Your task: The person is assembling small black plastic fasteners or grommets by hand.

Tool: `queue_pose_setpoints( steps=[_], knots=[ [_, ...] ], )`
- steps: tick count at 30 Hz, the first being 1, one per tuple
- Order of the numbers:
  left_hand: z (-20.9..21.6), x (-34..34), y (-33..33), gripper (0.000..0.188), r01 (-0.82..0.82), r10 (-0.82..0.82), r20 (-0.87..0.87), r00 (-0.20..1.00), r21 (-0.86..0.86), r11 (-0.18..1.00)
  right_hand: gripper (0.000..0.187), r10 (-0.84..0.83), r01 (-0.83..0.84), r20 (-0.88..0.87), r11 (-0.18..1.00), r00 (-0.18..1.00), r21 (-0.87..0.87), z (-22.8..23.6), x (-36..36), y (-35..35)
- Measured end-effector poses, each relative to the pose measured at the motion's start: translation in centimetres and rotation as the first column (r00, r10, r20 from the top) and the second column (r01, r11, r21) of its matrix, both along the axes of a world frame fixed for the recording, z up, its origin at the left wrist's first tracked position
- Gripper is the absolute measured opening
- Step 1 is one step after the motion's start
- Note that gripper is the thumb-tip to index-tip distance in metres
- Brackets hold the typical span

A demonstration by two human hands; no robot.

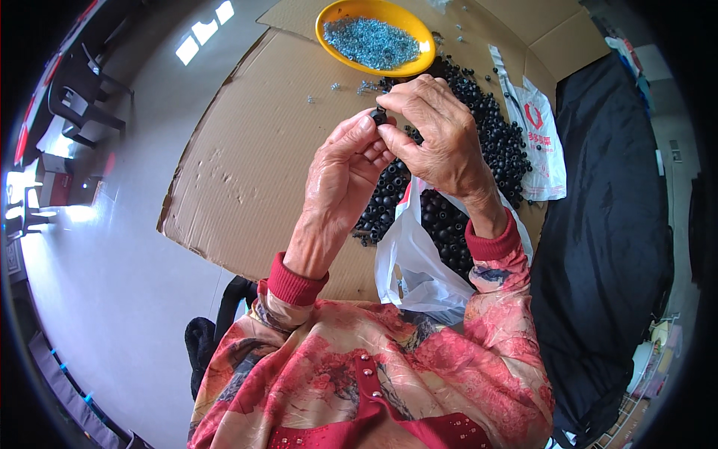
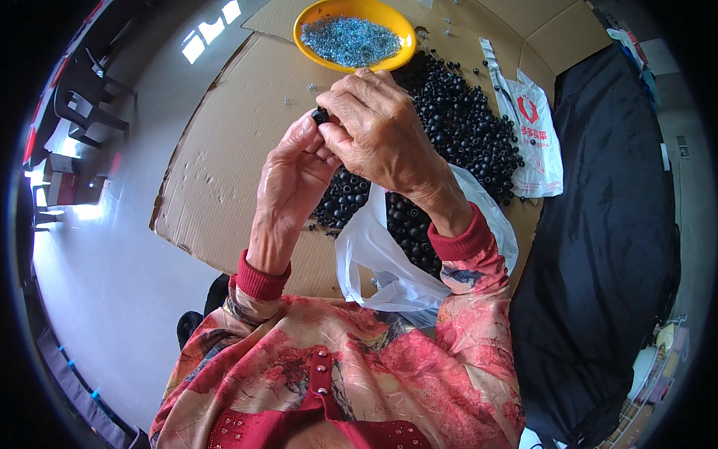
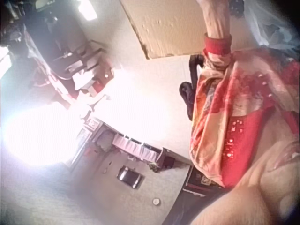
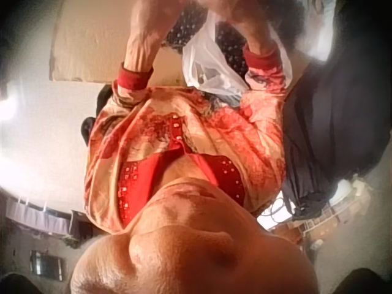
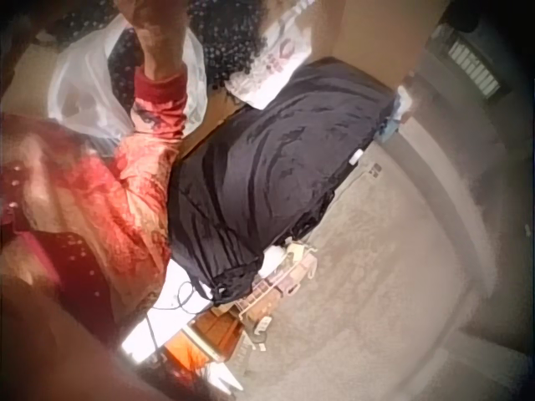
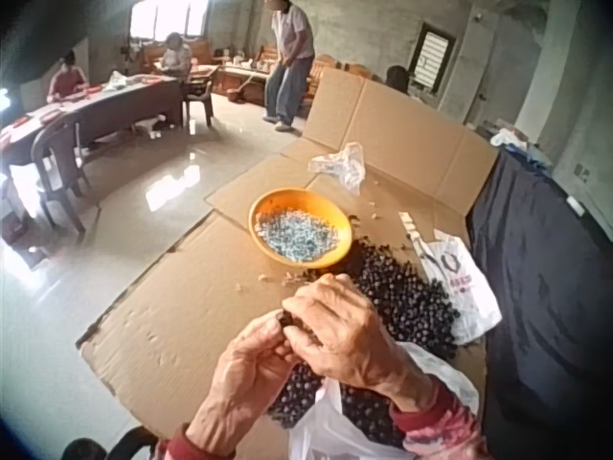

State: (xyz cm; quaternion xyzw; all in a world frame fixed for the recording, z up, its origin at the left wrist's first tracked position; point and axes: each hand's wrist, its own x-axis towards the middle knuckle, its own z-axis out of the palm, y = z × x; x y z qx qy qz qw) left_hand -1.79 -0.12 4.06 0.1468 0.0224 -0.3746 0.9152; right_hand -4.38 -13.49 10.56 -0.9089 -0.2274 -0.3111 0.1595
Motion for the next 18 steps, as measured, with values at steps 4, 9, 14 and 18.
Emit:
queue_pose_setpoints(
  steps=[4,9,14,18],
  knots=[
    [-0.4,0.0,-0.1,0.022,0.006,-0.006,0.005,1.000,0.001,1.000,0.024,0.000,0.000,0.001,1.000,1.000,0.009,-0.7,0.1,-0.2],
    [0.0,-0.3,-0.2,0.023,0.019,-0.019,0.003,1.000,0.025,1.000,0.025,-0.020,0.021,-0.035,1.000,0.999,0.016,-0.8,-0.3,-0.1],
    [-0.2,-0.2,-0.3,0.021,0.036,-0.036,-0.009,0.999,-0.023,0.999,0.025,-0.037,0.038,-0.041,0.999,0.998,0.018,-1.1,-0.4,-0.3],
    [-0.2,-0.2,-0.6,0.020,0.019,-0.020,-0.029,0.999,-0.013,1.000,0.025,-0.027,0.027,-0.017,1.000,1.000,0.009,-1.3,-0.4,-0.5]
  ],
)
